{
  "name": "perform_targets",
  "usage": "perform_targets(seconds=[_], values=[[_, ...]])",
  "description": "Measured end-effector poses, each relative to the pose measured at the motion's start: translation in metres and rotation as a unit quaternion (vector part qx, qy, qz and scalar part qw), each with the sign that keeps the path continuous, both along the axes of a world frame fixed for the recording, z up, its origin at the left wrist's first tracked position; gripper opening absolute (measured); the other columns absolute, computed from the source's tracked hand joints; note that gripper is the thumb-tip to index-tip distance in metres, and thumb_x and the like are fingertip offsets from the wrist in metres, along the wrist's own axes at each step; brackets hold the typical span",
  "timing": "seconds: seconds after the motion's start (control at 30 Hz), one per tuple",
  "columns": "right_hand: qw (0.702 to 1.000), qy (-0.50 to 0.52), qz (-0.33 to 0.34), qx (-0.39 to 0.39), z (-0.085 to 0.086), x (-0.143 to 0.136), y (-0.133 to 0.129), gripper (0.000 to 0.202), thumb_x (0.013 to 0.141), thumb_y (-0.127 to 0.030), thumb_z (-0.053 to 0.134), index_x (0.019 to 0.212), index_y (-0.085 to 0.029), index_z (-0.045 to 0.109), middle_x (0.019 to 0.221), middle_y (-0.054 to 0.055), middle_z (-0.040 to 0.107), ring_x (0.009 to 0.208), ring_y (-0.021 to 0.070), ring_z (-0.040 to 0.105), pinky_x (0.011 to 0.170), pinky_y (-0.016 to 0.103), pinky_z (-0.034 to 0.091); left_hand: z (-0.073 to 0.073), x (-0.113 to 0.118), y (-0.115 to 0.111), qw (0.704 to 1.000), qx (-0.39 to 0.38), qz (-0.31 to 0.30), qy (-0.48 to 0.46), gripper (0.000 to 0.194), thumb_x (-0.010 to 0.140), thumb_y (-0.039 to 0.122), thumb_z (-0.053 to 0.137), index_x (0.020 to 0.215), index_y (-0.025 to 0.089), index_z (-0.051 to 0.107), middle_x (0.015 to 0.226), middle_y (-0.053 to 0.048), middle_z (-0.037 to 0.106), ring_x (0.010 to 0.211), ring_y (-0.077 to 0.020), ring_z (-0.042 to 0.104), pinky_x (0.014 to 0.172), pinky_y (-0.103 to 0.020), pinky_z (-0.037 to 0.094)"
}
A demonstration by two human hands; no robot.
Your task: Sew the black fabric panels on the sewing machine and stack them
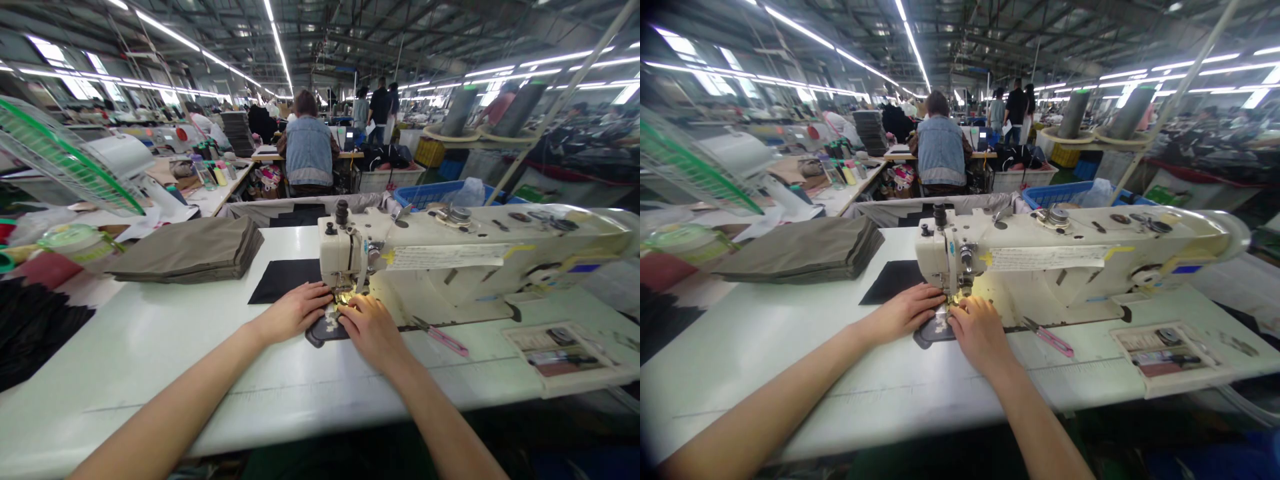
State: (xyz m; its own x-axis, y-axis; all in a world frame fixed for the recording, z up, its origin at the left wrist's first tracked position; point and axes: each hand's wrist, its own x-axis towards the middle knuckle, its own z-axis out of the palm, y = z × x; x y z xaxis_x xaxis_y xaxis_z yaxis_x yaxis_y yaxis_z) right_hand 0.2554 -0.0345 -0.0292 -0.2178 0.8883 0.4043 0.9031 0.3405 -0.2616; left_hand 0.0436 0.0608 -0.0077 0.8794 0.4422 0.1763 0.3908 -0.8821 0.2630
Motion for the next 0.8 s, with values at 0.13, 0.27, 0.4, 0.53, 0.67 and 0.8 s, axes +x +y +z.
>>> perform_targets(seconds=[0.13,0.27,0.4,0.53,0.67,0.8], values=[[0.999,0.032,0.012,0.011,-0.007,0.002,-0.013,0.017,0.096,-0.022,0.059,0.109,-0.022,0.069,0.106,0.008,0.065,0.101,0.0263,0.059,0.088,0.044,0.05,0.0,0.0,0.004,1.0,0.0,0.01,-0.001,0.039,0.102,0.03,0.044,0.136,0.02,0.06,0.143,-0.011,0.058,0.136,-0.0269,0.05,0.116,-0.051,0.036],[0.997,0.068,0.01,0.024,-0.017,0.0,-0.028,0.024,0.095,-0.019,0.059,0.119,-0.02,0.064,0.115,0.01,0.063,0.107,0.0274,0.057,0.095,0.048,0.051,-0.001,-0.001,0.002,1.0,-0.004,0.011,-0.011,0.04,0.103,0.029,0.043,0.139,0.022,0.057,0.146,-0.01,0.056,0.138,-0.0261,0.048,0.118,-0.051,0.034],[0.996,0.081,0.003,0.033,-0.021,-0.003,-0.034,0.028,0.096,-0.017,0.056,0.124,-0.019,0.061,0.12,0.012,0.062,0.112,0.0286,0.056,0.099,0.051,0.05,-0.002,-0.001,0.001,1.0,-0.002,0.016,-0.005,0.039,0.103,0.028,0.043,0.138,0.021,0.059,0.146,-0.011,0.055,0.138,-0.0264,0.047,0.118,-0.052,0.033],[0.996,0.082,0.006,0.03,-0.02,-0.004,-0.033,0.026,0.096,-0.017,0.056,0.121,-0.018,0.062,0.118,0.012,0.062,0.111,0.0288,0.057,0.099,0.051,0.051,-0.001,-0.001,0.0,1.0,0.006,0.015,0.008,0.039,0.103,0.027,0.042,0.138,0.02,0.059,0.146,-0.011,0.055,0.139,-0.0265,0.046,0.117,-0.051,0.034],[0.996,0.079,0.004,0.028,-0.019,-0.003,-0.032,0.026,0.096,-0.017,0.055,0.121,-0.017,0.063,0.118,0.012,0.063,0.111,0.0289,0.057,0.099,0.052,0.051,0.001,0.002,-0.002,0.999,-0.002,0.045,0.02,0.04,0.103,0.028,0.043,0.139,0.021,0.057,0.147,-0.011,0.054,0.139,-0.028,0.046,0.117,-0.056,0.032],[0.996,0.083,0.007,0.03,-0.021,-0.002,-0.033,0.026,0.097,-0.019,0.055,0.121,-0.019,0.064,0.119,0.012,0.063,0.112,0.0286,0.058,0.099,0.051,0.051,0.001,0.003,-0.005,0.996,-0.014,0.08,0.039,0.041,0.103,0.028,0.043,0.142,0.023,0.053,0.15,-0.011,0.051,0.141,-0.0295,0.043,0.116,-0.062,0.026]])
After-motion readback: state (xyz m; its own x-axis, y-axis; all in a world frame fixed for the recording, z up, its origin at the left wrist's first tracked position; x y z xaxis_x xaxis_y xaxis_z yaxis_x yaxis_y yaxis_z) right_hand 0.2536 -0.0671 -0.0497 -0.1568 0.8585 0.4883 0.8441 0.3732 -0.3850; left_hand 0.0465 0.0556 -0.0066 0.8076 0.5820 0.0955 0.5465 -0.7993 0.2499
